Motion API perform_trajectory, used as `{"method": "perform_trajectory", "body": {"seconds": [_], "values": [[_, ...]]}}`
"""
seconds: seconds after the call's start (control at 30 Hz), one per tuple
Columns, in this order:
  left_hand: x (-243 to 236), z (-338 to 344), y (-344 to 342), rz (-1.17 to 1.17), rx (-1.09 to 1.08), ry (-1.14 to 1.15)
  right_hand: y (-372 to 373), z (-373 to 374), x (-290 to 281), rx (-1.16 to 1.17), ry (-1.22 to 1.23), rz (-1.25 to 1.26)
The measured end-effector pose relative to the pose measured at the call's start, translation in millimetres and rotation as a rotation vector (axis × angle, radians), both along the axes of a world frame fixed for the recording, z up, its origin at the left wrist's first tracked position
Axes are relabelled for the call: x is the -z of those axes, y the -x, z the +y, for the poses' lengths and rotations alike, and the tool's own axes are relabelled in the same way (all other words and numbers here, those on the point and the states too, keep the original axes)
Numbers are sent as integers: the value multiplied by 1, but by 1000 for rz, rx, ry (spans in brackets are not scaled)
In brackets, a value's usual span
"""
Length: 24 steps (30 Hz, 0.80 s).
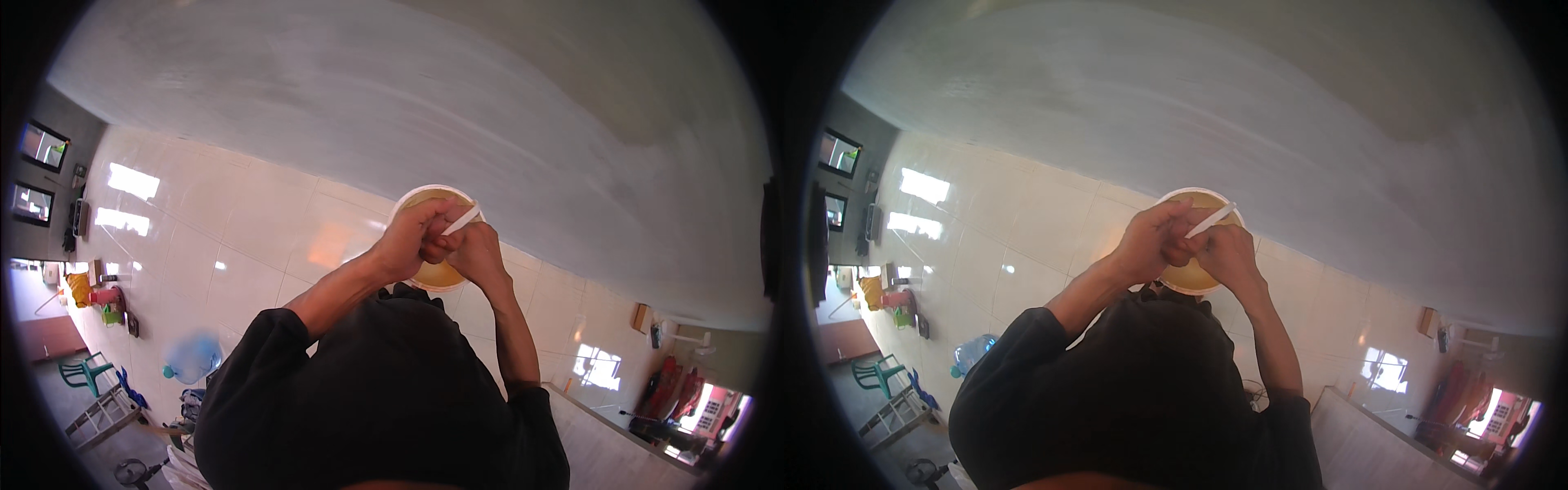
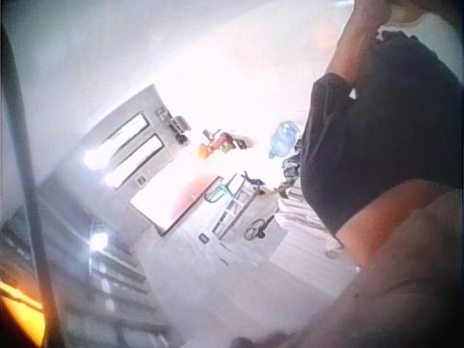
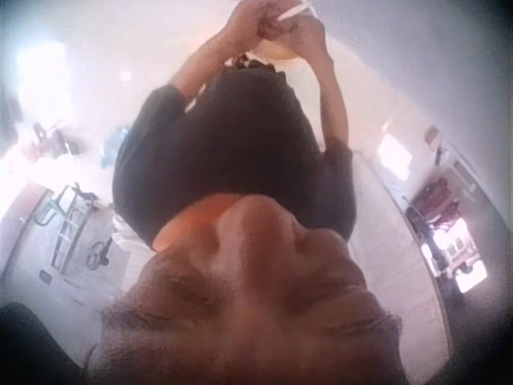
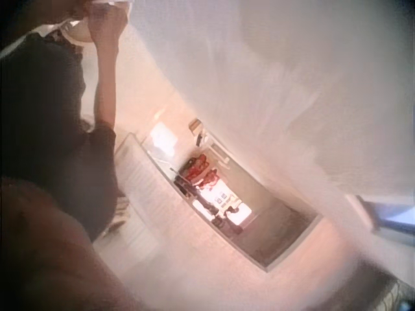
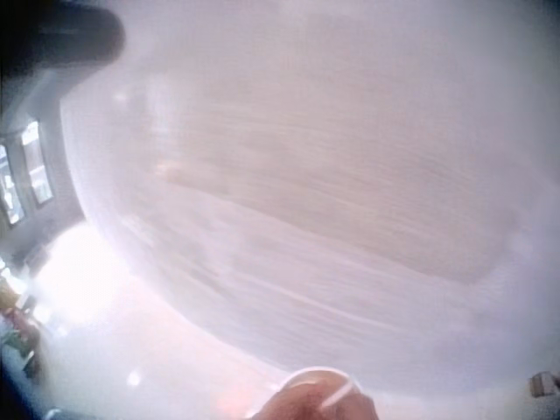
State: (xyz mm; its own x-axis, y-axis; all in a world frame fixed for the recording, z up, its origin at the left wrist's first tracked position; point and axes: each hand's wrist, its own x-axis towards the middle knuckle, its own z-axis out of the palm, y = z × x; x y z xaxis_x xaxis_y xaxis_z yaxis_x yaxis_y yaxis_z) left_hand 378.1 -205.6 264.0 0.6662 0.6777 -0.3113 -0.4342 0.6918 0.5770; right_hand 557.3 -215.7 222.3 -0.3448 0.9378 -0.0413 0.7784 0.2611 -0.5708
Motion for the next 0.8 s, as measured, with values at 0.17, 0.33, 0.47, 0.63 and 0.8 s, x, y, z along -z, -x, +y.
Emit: {"method": "perform_trajectory", "body": {"seconds": [0.17, 0.33, 0.47, 0.63, 0.8], "values": [[-13, 23, 15, -46, 160, -9, 15, 15, 1, -4, -32, 167], [-24, 37, 18, -79, 221, 65, 25, 16, -16, 63, -3, 156], [-29, 51, 20, -60, 286, 74, 25, 15, -28, 110, -8, 117], [-41, 55, 15, -61, 337, 104, 23, 19, -28, 199, 67, 133], [-44, 54, 3, -83, 326, 124, 19, 27, -20, 242, 153, 231]]}}
